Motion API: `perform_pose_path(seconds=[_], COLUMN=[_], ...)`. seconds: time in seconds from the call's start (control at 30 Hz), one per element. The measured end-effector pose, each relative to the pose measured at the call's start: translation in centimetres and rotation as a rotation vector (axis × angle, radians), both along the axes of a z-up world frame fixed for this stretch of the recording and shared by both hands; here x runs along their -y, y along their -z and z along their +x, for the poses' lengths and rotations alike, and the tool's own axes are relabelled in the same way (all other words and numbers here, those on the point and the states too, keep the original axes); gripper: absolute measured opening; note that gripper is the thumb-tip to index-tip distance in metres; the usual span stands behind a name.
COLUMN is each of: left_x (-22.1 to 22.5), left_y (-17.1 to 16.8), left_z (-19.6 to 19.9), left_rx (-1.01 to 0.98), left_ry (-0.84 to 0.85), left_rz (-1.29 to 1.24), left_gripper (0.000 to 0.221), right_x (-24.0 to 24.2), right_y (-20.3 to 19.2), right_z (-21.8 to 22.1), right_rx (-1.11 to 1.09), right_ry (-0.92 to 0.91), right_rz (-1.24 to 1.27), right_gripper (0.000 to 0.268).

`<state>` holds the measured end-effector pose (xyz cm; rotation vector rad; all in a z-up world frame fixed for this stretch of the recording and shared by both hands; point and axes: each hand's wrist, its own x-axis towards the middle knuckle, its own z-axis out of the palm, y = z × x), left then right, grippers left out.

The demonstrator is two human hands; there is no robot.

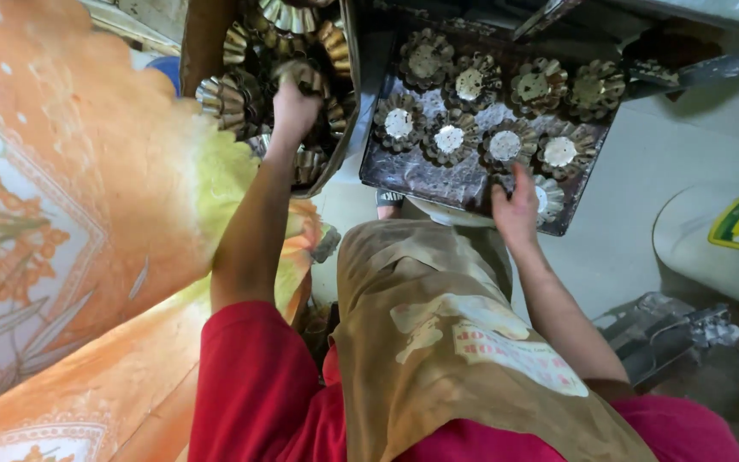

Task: Placing individual paper liners into metal baking molds arranged on a tray.

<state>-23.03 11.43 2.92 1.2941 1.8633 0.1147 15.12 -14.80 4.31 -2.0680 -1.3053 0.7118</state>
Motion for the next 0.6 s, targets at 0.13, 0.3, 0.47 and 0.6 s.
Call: perform_pose_path(seconds=[0.13,0.3,0.47,0.6], left_x=[-1.5,2.2,-1.5,-1.6], left_y=[-1.7,-7.7,-1.1,-1.5], left_z=[1.8,3.1,3.8,2.9], left_rx=[0.170,0.495,0.653,0.303], left_ry=[-0.405,-0.414,-0.791,-0.856], left_rz=[0.407,0.317,0.374,0.331], left_gripper=[0.030,0.053,0.053,0.031], right_x=[-3.3,-6.7,-13.1,-20.7], right_y=[-8.2,-9.4,-12.6,-12.3], right_z=[-4.5,-7.9,-13.6,-17.9], right_rx=[-0.301,-0.443,-0.269,-0.294], right_ry=[0.053,-0.034,-0.342,-0.476], right_rz=[-0.232,-0.050,0.331,0.478], right_gripper=[0.058,0.057,0.040,0.033])
